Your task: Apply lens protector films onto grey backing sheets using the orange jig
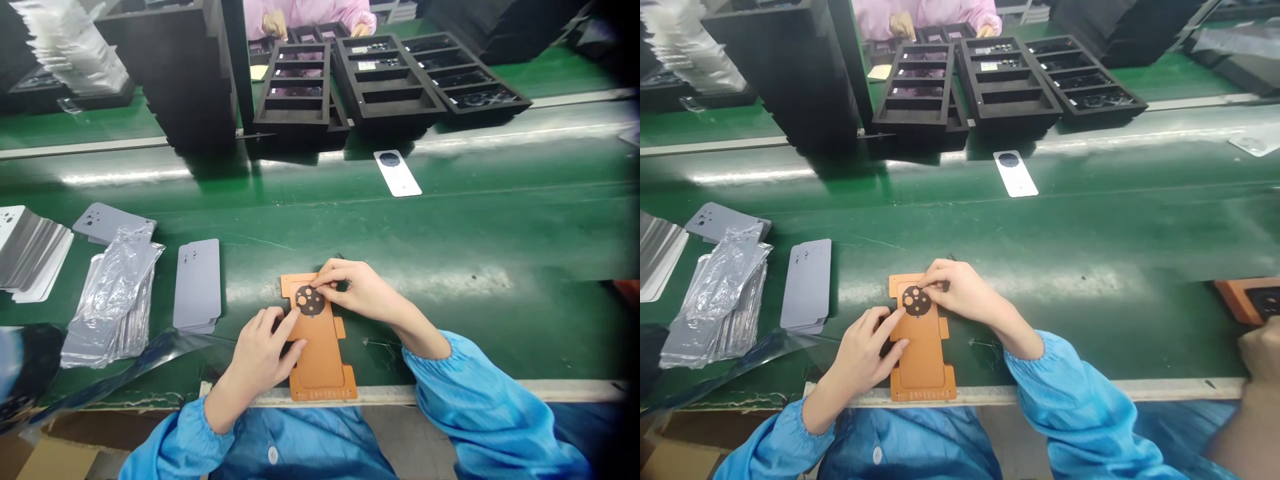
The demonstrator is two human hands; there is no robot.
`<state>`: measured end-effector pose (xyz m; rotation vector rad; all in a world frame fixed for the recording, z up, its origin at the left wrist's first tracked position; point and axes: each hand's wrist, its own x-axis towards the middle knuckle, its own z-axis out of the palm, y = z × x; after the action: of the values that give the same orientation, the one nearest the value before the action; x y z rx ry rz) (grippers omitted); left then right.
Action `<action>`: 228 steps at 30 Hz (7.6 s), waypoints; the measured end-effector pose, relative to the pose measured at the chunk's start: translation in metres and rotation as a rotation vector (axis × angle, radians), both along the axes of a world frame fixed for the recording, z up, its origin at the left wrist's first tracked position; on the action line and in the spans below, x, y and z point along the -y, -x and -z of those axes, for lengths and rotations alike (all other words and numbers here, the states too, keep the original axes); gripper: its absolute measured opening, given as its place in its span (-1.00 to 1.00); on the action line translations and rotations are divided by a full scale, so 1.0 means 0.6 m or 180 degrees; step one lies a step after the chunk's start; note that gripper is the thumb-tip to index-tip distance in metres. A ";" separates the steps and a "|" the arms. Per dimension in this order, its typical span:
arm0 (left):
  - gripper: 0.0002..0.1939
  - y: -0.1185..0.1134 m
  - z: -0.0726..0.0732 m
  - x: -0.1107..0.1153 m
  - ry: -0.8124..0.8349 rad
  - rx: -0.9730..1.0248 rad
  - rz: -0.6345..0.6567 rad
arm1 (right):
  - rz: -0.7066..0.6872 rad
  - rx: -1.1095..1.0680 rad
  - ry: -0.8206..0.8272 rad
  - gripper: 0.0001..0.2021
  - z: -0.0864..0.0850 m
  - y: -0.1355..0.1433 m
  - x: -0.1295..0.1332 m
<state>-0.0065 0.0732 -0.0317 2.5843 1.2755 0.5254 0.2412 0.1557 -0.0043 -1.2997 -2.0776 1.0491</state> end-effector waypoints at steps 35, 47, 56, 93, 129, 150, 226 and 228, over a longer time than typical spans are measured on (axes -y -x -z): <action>-0.38 -0.003 0.009 0.000 0.0153 0.0231 -0.0296 | -0.0126 -0.0072 -0.0043 -0.84 0.004 -0.008 -0.003; -0.38 -0.008 0.002 -0.006 0.0094 -0.0105 -0.0127 | -0.0094 -0.0121 0.0012 -0.85 0.005 -0.009 -0.003; -0.39 -0.008 0.001 -0.004 0.0103 -0.0109 -0.0163 | -0.0026 -0.0087 0.0103 -0.90 0.005 -0.022 -0.006; -0.39 -0.003 0.011 0.004 0.0073 0.0195 -0.0276 | 0.0874 0.0114 0.0740 -0.80 0.003 0.016 -0.001; -0.85 0.016 0.009 0.002 0.0725 0.1412 -0.0569 | 0.0188 -0.1233 0.0688 -0.54 -0.117 0.178 -0.108; -0.10 0.007 0.010 0.003 0.0686 0.0818 -0.0456 | 0.0317 0.0330 -0.0381 -0.70 -0.040 0.009 0.078; -0.43 0.027 0.000 0.005 0.1235 0.1719 -0.0249 | 0.0604 0.0120 -0.0778 -0.46 -0.028 0.079 0.247; -0.41 0.028 -0.003 0.004 0.1390 0.2085 -0.0287 | 0.0300 0.0005 -0.0588 -0.49 -0.033 0.086 0.242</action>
<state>-0.0234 0.0706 -0.0297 1.7861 1.1110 0.8971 0.1898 0.0104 0.0156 -1.2916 -2.0392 0.7960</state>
